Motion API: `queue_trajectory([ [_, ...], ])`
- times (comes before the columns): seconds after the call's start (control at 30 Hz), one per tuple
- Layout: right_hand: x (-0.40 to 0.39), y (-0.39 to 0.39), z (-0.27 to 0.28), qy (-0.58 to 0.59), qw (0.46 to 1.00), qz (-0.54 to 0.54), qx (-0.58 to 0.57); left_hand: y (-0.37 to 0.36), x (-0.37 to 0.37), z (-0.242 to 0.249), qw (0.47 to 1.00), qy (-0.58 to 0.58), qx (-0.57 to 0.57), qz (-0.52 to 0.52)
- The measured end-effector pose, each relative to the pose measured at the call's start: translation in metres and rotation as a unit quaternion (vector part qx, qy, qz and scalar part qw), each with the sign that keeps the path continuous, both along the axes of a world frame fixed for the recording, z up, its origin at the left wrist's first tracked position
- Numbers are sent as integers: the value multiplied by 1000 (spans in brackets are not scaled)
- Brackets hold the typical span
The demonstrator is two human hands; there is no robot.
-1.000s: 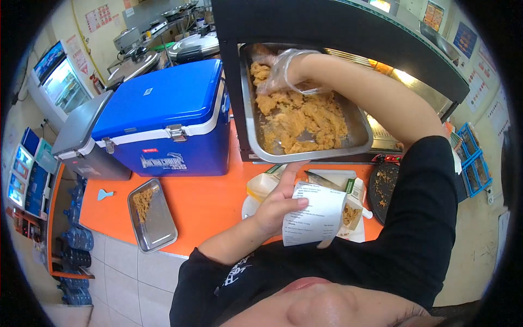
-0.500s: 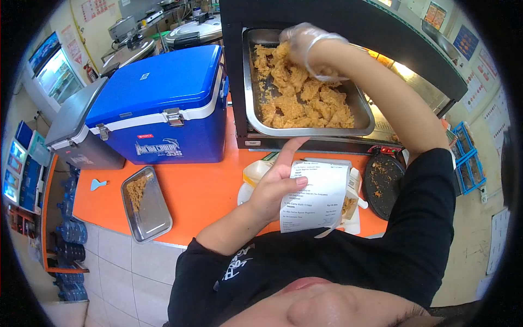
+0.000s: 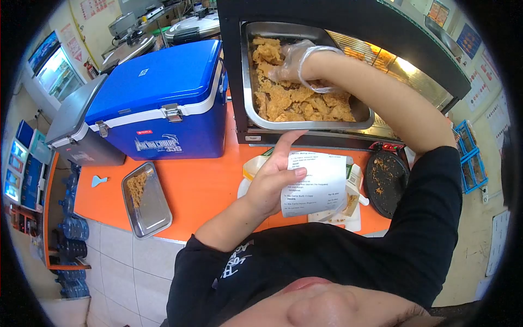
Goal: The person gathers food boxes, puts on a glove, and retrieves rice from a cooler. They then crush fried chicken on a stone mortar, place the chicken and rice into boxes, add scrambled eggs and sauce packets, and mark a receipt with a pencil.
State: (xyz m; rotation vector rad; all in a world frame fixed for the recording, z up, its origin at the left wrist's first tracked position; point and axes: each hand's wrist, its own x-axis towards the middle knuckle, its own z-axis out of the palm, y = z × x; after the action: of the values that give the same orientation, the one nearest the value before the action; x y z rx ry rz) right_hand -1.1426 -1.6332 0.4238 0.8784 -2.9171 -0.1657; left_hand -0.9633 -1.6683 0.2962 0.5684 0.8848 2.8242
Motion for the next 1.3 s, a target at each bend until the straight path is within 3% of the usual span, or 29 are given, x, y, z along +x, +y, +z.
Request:
queue_trajectory([
  [0.07, -3, 0, 6, -82, 997, 11, -8, 3, 0, 2, 1000, -19, -10, 9],
  [0.1, -11, 6, 2, -54, 997, 56, -17, 4, 0, 4, 999, -37, -20, 16],
  [0.2, -15, 7, 15, -109, 993, 38, 8, 6, -1, 4, 999, -35, -24, 22],
  [0.23, 0, 8, 20, -151, 987, 9, -47, 7, -2, 3, 999, -36, -22, 22],
  [0.27, 5, 10, 15, -152, 987, 9, -46, 7, -2, 3, 1000, -22, -5, 9],
  [0.33, 10, 13, 3, 12, 997, 75, 29, 6, -3, 1, 1000, -11, 10, -6],
  [0.4, 11, 14, 1, 10, 998, 53, -17, 6, -5, -2, 999, -31, 2, -25],
  [0.47, 7, 4, 14, -67, 990, -37, 122, 9, -6, -1, 999, -25, 4, -26],
  [0.53, -1, 4, 15, -53, 988, -40, 143, 9, -5, -1, 1000, -16, 7, -25],
  [0.6, 2, 15, 32, -52, 994, 28, 87, 8, -6, -1, 999, -14, 29, -22],
  [0.67, 6, 23, 44, 24, 998, 2, 61, 6, -8, 2, 999, -19, 38, -10],
  [0.73, -8, 40, 48, 31, 998, 33, -49, 0, -14, 6, 999, -26, 44, 1],
  [0.8, 59, 42, 99, -134, 989, -47, -33, -9, -26, 10, 999, -14, 13, 37],
  [0.83, 69, 45, 109, -120, 988, -94, -13, -13, -34, 13, 998, -7, 15, 56],
  [0.87, 78, 68, 113, -138, 988, 28, -66, -18, -46, 16, 998, -5, 18, 61],
  [0.9, 76, 80, 103, 78, 985, 125, 92, -26, -67, 10, 998, -18, 14, 53],
  [0.93, -27, 128, 93, 83, 951, 233, 185, -35, -87, 8, 999, 2, 0, 54],
  [0.97, 1, 146, 91, 81, 978, 188, -32, -35, -93, 25, 987, 25, -56, 146],
  [1.0, 34, 154, 79, 41, 953, 171, -245, -41, -105, 32, 985, 81, -66, 134],
  [1.07, 52, 177, 50, -16, 894, 212, -394, -50, -124, 48, 997, 22, -8, 75],
  [1.13, 63, 188, 18, -77, 882, 279, -371, -51, -147, 51, 994, 4, -7, 109],
  [1.23, 70, 164, -36, -170, 888, 345, -250, -49, -170, 58, 989, -8, -16, 147],
  [1.27, 69, 150, -56, -212, 891, 335, -223, -49, -174, 59, 989, -5, -21, 149],
  [1.3, 63, 144, -81, -337, 890, 196, -236, -49, -177, 59, 988, -3, -27, 150],
])
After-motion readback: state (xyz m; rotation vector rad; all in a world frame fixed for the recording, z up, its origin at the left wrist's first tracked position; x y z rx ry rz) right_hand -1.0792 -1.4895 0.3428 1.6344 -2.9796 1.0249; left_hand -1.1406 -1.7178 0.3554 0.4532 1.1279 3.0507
